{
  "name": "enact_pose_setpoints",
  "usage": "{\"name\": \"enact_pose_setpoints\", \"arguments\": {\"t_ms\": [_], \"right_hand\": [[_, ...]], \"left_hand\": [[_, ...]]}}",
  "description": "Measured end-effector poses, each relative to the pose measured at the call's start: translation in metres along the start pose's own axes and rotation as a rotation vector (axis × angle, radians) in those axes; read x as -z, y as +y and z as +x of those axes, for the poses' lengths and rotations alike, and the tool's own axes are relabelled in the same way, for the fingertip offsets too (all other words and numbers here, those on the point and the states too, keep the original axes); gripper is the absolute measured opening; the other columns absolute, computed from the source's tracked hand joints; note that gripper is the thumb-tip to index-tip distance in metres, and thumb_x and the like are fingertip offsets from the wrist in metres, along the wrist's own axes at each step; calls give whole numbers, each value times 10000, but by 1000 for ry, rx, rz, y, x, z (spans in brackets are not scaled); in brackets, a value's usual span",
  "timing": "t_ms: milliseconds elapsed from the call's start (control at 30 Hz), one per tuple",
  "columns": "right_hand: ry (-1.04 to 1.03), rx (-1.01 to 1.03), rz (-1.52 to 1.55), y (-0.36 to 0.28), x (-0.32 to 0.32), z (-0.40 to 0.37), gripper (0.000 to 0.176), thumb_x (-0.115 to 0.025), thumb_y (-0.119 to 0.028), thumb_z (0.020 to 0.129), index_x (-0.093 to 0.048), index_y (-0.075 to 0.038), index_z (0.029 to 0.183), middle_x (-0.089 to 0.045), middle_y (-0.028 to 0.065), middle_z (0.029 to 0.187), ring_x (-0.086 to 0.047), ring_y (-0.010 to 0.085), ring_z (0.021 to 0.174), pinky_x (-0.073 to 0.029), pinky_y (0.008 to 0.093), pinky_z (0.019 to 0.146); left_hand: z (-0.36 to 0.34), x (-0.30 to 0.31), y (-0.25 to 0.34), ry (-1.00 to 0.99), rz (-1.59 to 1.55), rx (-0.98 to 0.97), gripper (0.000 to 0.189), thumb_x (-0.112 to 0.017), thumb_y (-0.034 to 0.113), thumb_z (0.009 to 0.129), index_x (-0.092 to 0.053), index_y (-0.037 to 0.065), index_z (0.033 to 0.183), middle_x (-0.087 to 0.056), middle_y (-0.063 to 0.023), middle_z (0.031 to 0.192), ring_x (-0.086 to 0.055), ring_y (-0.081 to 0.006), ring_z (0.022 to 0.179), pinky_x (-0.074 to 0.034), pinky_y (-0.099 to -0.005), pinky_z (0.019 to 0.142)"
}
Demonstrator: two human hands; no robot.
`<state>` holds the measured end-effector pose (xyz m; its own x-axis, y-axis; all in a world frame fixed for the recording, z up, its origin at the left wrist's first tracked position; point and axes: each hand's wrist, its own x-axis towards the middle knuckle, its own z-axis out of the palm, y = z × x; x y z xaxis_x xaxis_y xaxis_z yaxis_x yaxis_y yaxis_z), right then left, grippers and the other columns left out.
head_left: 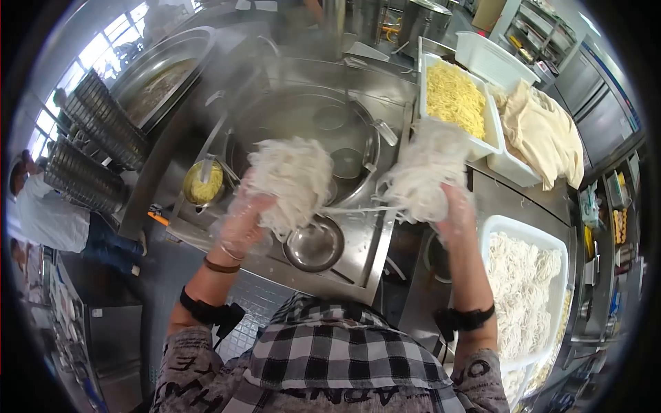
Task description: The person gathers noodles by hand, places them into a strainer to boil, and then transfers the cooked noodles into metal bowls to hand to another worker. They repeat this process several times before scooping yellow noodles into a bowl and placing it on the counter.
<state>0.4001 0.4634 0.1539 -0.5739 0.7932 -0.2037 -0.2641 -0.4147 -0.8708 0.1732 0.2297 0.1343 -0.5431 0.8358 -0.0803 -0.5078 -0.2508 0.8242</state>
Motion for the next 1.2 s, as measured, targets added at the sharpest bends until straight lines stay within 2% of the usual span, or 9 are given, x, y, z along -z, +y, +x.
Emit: {"name": "enact_pose_setpoints", "arguments": {"t_ms": [100,167,233,300,433,600,700,1000,1200], "right_hand": [[-11,-62,192,69,-21,64,391,-520,-88,792,-397,-48,1161,-527,99,1047,-527,203,941,-434,332,820],[-94,65,153,86,-58,74,411,-496,-154,828,-342,-70,1200,-517,77,1060,-517,174,941,-416,308,825],[-72,7,194,101,-80,92,347,-480,-147,830,-401,-54,1155,-525,82,1048,-517,192,947,-418,329,829],[52,-161,124,90,-114,83,304,-469,-197,834,-464,-27,1085,-534,95,1028,-513,203,955,-417,332,830],[-325,-215,320,148,-91,139,325,-498,-240,820,-469,-12,1048,-533,86,1029,-514,200,932,-409,298,817],[-301,-41,-32,224,-1,146,324,-491,-208,821,-429,-23,1079,-474,118,1073,-484,248,981,-418,380,812],[-77,-370,190,122,-23,54,302,-601,-132,753,-500,-66,1029,-525,74,1012,-456,187,1027,-398,344,822],[495,70,-295,-11,127,-87,329,-546,-135,807,-469,-36,1111,-554,110,983,-564,183,818,-484,286,652],[668,-45,-1486,-29,248,-152,471,-622,-183,698,-480,-7,1111,-531,195,1060,-504,278,1008,-395,312,853]], "left_hand": [[28,55,5,-242,1368,-685,592,-545,-52,728,-253,77,1227,-474,-122,1105,-490,-200,1012,-457,-307,816],[63,49,-27,126,146,-267,556,-561,-42,725,-289,71,1196,-482,-108,1089,-496,-201,990,-457,-302,811],[102,84,-68,12,458,-298,561,-589,-3,724,-299,69,1199,-486,-94,1089,-496,-210,984,-434,-311,843],[118,89,-84,-63,-467,108,569,-591,95,743,-291,74,1227,-489,-95,1091,-519,-221,948,-447,-314,822],[128,116,-110,-142,999,186,595,-601,195,760,-310,113,1272,-548,-94,984,-537,-129,743,-453,-242,545],[96,109,-69,-18,1123,72,392,-582,223,742,-493,83,1097,-582,-105,896,-566,-169,735,-459,-268,618],[78,107,-54,71,1163,-66,280,-566,198,734,-554,90,992,-597,-118,852,-583,-213,730,-457,-296,656],[42,-27,-32,-72,759,-244,74,-523,47,809,-541,44,881,-532,-6,812,-503,-74,699,-424,-199,591],[30,-131,-93,-432,712,-146,113,-491,-2,814,-544,55,895,-543,-35,867,-501,-86,668,-419,-196,587]]}}
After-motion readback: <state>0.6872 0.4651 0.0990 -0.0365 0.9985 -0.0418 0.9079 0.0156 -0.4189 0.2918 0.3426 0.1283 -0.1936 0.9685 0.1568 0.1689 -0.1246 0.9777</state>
